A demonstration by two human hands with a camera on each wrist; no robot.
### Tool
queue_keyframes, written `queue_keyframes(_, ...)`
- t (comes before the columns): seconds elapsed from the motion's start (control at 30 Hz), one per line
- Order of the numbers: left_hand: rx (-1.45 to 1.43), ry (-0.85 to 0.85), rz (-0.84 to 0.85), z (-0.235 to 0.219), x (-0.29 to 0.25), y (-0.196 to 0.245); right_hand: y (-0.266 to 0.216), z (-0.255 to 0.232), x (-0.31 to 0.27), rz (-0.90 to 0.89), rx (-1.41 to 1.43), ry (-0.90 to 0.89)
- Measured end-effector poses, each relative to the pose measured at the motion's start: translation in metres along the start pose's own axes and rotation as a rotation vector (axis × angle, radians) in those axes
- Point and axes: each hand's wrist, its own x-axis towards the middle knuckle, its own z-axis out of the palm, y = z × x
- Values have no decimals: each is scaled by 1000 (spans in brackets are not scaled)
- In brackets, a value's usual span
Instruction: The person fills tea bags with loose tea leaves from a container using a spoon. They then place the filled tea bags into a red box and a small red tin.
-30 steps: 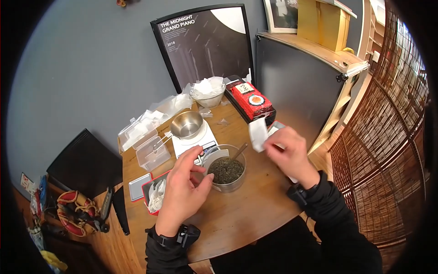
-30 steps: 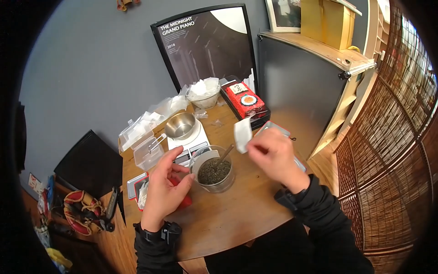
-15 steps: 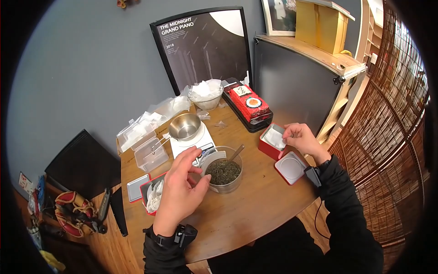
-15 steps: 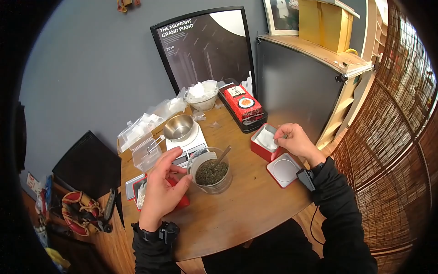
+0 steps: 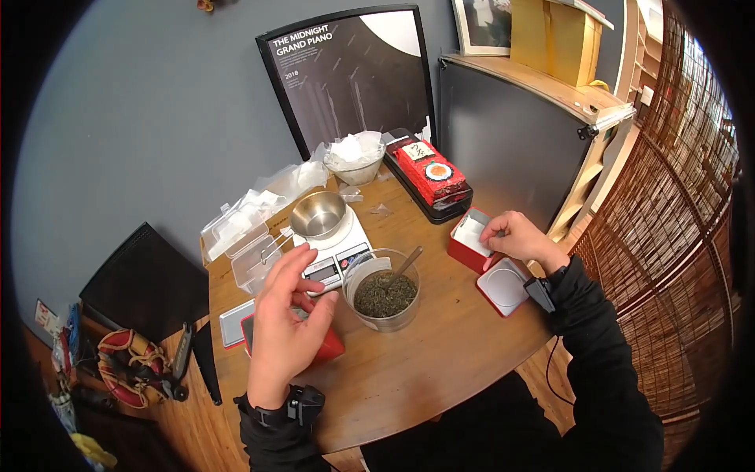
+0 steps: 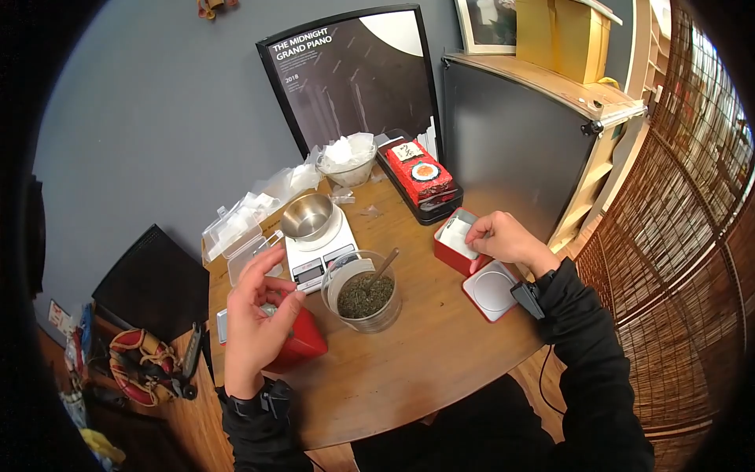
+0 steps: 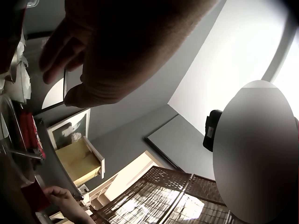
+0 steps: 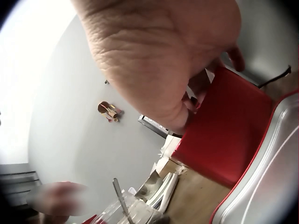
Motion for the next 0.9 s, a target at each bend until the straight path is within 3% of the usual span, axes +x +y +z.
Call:
queue_keyframes(0.23, -34, 75, -49, -13, 2, 5, -16, -7, -9, -95, -290, 162)
queue_keyframes(0.3, -27, 84, -44, -15, 2, 6, -14, -2, -11, -229, -401, 141)
queue_keyframes(0.4, -22, 87, -38, -17, 1, 6, -28, 8, -22, -194, -381, 55)
queue_keyframes(0.57, -27, 78, -39, -17, 1, 8, -16, 30, -18, -213, -580, 16)
queue_keyframes(0.9, -34, 74, -39, -19, 2, 8, -26, 46, -12, -109, -680, 199)
